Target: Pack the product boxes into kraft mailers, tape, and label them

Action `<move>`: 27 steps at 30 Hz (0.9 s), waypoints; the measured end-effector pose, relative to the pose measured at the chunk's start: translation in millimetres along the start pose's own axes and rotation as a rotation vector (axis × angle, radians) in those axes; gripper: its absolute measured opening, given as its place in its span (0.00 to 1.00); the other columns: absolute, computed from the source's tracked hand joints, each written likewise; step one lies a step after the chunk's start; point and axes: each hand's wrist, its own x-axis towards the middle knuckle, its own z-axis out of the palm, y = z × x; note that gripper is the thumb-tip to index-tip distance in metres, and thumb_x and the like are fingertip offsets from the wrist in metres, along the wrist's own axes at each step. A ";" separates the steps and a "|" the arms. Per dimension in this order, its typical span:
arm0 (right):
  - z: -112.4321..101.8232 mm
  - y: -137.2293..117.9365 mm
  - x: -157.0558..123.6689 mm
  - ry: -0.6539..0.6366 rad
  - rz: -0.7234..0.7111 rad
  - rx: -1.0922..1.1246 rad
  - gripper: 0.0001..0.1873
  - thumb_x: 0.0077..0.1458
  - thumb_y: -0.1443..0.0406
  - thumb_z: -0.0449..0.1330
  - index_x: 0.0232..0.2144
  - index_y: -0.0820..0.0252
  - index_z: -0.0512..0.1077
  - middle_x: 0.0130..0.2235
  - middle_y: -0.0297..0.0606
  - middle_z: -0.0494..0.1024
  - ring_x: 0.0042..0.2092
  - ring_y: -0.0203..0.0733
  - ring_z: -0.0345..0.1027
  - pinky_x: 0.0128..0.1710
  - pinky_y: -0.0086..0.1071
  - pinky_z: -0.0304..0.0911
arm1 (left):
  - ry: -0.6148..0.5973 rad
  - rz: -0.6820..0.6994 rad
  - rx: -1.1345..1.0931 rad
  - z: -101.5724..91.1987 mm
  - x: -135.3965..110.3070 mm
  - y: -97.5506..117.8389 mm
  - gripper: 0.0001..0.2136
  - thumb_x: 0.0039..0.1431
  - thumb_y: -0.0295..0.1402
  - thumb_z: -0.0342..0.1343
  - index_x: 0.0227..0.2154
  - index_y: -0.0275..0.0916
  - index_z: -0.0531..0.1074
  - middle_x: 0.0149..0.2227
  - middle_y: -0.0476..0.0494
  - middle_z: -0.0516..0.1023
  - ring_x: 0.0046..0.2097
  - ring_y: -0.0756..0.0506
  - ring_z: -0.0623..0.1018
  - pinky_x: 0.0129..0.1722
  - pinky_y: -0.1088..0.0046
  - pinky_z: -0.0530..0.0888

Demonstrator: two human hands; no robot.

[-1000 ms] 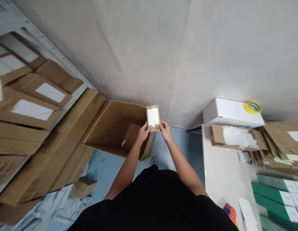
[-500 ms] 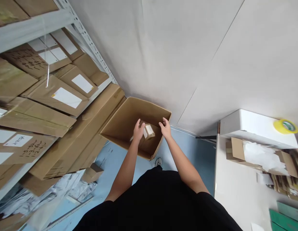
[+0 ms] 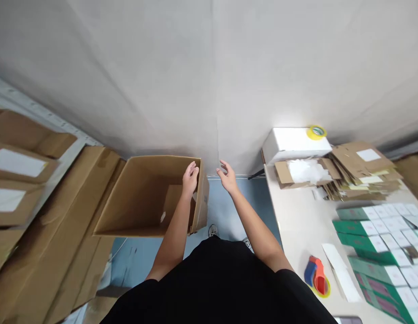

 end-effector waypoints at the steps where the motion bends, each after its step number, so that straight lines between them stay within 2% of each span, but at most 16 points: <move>1: -21.7 -2.4 -2.1 0.049 -0.009 0.009 0.28 0.57 0.52 0.66 0.59 0.49 0.74 0.63 0.43 0.74 0.65 0.57 0.67 0.63 0.52 0.65 | -0.052 0.010 0.000 22.3 -0.4 5.4 0.25 0.69 0.47 0.55 0.65 0.45 0.68 0.68 0.38 0.70 0.68 0.37 0.70 0.69 0.56 0.66; 5: -117.9 -7.5 -15.2 0.267 -0.030 0.020 0.29 0.57 0.51 0.66 0.59 0.49 0.74 0.63 0.43 0.74 0.64 0.55 0.68 0.63 0.51 0.65 | -0.275 0.048 0.026 122.4 -9.6 26.5 0.26 0.70 0.48 0.54 0.66 0.45 0.68 0.68 0.39 0.70 0.69 0.38 0.69 0.68 0.58 0.66; 9: -222.0 -10.0 -40.5 0.491 -0.045 0.036 0.31 0.56 0.51 0.67 0.60 0.50 0.73 0.63 0.43 0.74 0.64 0.55 0.67 0.64 0.51 0.64 | -0.504 0.090 0.029 230.1 -32.8 47.9 0.26 0.69 0.48 0.55 0.66 0.45 0.68 0.68 0.39 0.69 0.69 0.38 0.69 0.69 0.58 0.66; 13: -319.3 -13.3 -83.7 0.705 -0.060 0.047 0.30 0.56 0.51 0.66 0.60 0.50 0.73 0.64 0.43 0.73 0.64 0.56 0.67 0.63 0.52 0.64 | -0.703 0.137 0.028 334.2 -72.8 66.3 0.27 0.69 0.48 0.56 0.66 0.43 0.68 0.68 0.38 0.70 0.68 0.37 0.70 0.68 0.57 0.66; 17: -401.9 -11.7 -139.7 0.903 -0.064 0.051 0.30 0.56 0.52 0.65 0.60 0.50 0.73 0.65 0.44 0.72 0.63 0.55 0.68 0.62 0.52 0.65 | -0.895 0.181 0.014 425.0 -128.7 77.5 0.28 0.68 0.48 0.57 0.67 0.42 0.68 0.67 0.36 0.70 0.68 0.37 0.70 0.68 0.58 0.67; 20: -451.6 -6.2 -185.5 1.041 -0.054 0.040 0.31 0.55 0.52 0.65 0.60 0.50 0.72 0.66 0.44 0.71 0.62 0.55 0.69 0.62 0.53 0.65 | -1.039 0.197 0.001 481.4 -177.1 81.2 0.28 0.68 0.47 0.57 0.67 0.43 0.67 0.68 0.37 0.69 0.68 0.37 0.70 0.68 0.57 0.67; 22: -476.9 -2.2 -215.3 1.133 -0.040 0.034 0.32 0.55 0.52 0.65 0.61 0.50 0.72 0.66 0.44 0.71 0.62 0.55 0.70 0.62 0.53 0.65 | -1.126 0.198 0.011 512.0 -209.2 82.2 0.28 0.68 0.47 0.57 0.67 0.44 0.67 0.68 0.37 0.69 0.67 0.36 0.71 0.67 0.56 0.68; 27: -514.2 7.2 -274.0 1.337 0.008 0.039 0.32 0.56 0.51 0.64 0.61 0.51 0.72 0.66 0.45 0.71 0.63 0.55 0.69 0.64 0.54 0.62 | -1.345 0.186 0.062 564.8 -269.3 81.8 0.28 0.67 0.47 0.58 0.67 0.43 0.68 0.68 0.37 0.69 0.66 0.35 0.72 0.65 0.57 0.70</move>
